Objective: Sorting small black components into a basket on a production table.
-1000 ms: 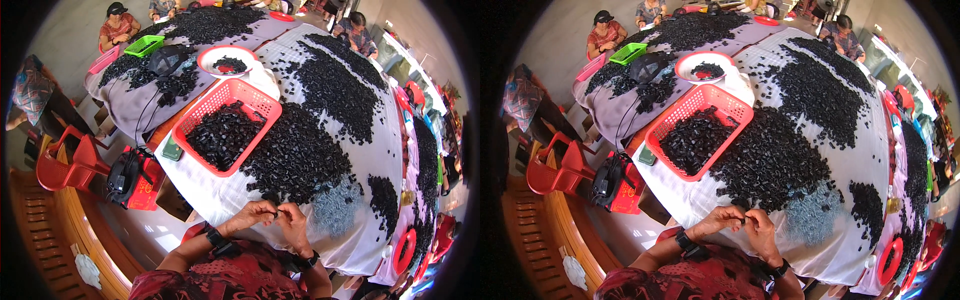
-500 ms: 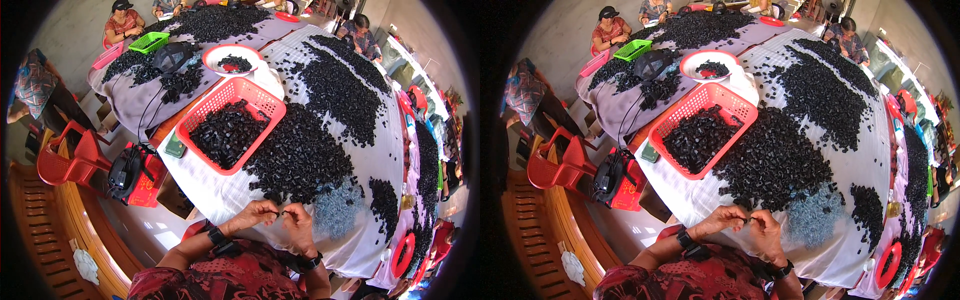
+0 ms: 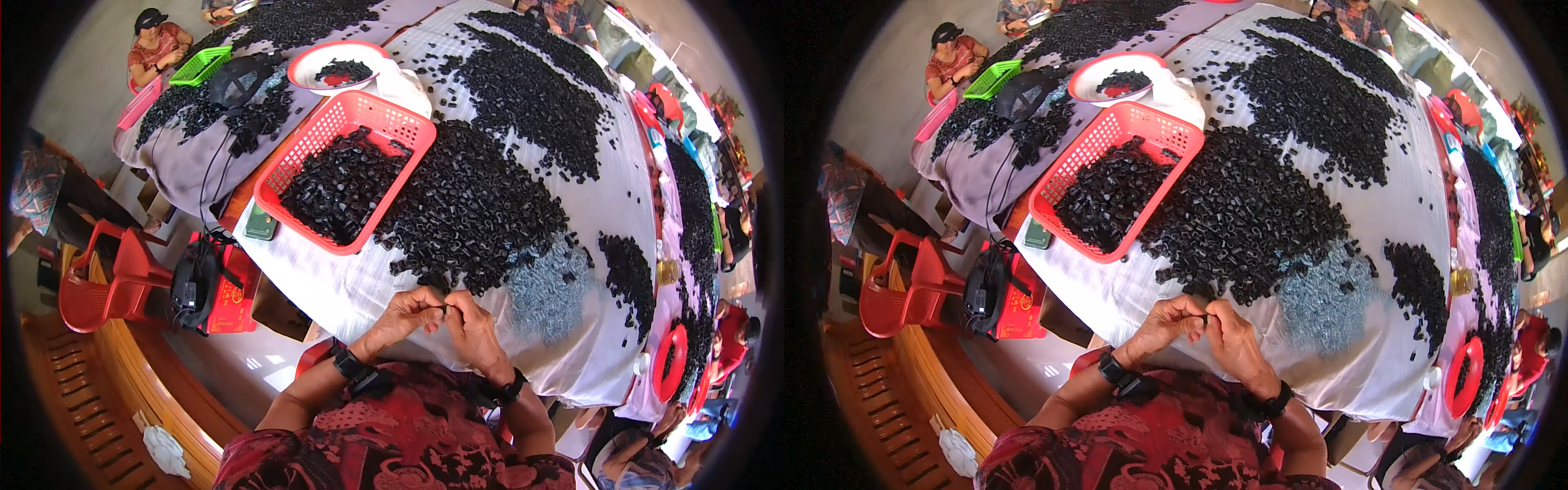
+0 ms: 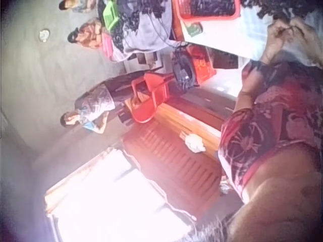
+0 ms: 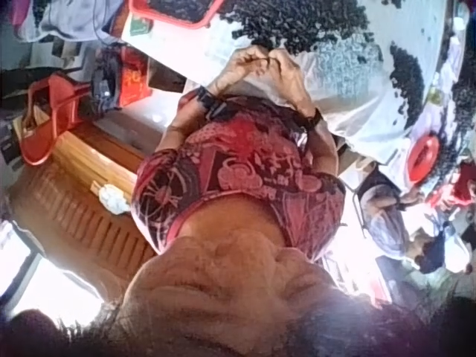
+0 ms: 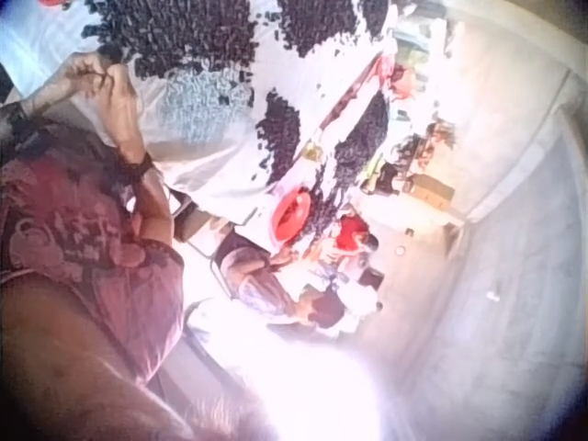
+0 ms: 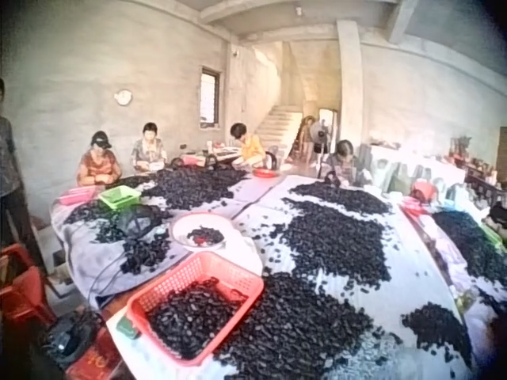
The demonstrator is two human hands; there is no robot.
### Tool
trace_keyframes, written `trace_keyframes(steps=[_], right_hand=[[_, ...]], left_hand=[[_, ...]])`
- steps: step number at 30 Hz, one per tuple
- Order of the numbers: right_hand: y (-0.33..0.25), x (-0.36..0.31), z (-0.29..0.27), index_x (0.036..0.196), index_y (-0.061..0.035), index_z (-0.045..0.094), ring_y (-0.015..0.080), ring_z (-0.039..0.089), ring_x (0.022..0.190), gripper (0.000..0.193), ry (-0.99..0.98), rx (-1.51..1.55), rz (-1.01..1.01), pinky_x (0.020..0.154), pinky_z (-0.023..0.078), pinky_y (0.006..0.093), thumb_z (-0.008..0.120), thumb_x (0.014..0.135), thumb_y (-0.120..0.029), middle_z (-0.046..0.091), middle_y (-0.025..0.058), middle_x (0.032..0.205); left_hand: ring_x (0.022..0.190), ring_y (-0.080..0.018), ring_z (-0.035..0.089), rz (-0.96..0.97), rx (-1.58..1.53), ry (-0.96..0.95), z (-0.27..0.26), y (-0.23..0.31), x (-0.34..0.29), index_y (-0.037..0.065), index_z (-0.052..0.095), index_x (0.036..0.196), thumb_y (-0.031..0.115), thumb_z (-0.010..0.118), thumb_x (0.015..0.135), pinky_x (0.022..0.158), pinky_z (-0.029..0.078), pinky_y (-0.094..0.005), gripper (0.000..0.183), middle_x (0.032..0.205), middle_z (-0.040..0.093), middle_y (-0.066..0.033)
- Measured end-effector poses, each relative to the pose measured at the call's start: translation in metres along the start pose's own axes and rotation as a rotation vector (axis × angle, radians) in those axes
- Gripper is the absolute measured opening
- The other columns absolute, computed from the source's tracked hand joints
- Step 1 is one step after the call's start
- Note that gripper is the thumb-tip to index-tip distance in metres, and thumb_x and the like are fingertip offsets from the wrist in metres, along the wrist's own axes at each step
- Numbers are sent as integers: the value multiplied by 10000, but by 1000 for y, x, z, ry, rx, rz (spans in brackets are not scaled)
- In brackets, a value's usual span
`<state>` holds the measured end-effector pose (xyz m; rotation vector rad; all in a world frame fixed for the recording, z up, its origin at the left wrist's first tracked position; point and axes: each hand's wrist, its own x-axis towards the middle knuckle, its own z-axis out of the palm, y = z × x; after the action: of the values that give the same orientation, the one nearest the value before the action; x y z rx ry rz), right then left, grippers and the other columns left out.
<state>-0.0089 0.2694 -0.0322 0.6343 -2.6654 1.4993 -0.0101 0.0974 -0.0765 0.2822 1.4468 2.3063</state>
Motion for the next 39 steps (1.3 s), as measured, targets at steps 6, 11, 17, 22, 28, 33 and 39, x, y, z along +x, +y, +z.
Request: trace_keyframes(steps=[6,11,17,22,28,33,39], right_hand=[[-6,-1,2,1047,-22,466,311,624,706,192,-18,-61,-45,591,487,385,494,864,31,580,175,835],[-4,-1,9,1014,-13,450,315,608,708,258,0,-316,-283,568,498,385,585,799,-63,565,149,795],[-2,2,15,970,-13,461,281,610,665,321,20,-500,-290,544,493,365,632,707,-78,578,132,787],[0,4,20,963,-19,464,261,608,636,329,78,-522,-300,533,494,346,644,697,-92,574,115,747],[3,6,20,998,-8,472,260,610,617,353,74,-487,-313,521,496,343,648,704,-90,574,114,727],[12,8,21,1008,1,473,261,610,597,362,55,-422,-361,509,494,348,659,716,-104,575,118,723],[10,0,16,1015,17,474,273,627,634,367,75,-418,-336,542,512,362,678,743,-120,584,128,754]], left_hand=[[697,-94,593,-19,-74,45,1,-5,-1,36,586,907,87,584,908,608,494,-240,51,812,620,-26],[680,-89,581,1,-175,87,6,-8,1,24,587,873,69,602,895,610,484,-226,53,781,610,-27],[711,-69,559,91,-145,205,15,-14,3,20,588,821,-43,566,875,661,467,-213,86,785,614,-17],[722,-62,548,99,-48,339,21,-10,1,21,591,787,-115,540,840,664,462,-206,154,779,606,-9],[694,-59,533,75,36,382,25,-7,2,16,597,794,-111,538,827,648,455,-199,144,760,595,-3],[698,-75,556,89,-3,310,15,-13,3,32,609,811,-76,546,836,665,475,-219,128,788,622,-8],[713,-73,566,37,43,247,16,-3,5,26,623,839,-28,581,856,674,484,-224,70,784,625,-16]])
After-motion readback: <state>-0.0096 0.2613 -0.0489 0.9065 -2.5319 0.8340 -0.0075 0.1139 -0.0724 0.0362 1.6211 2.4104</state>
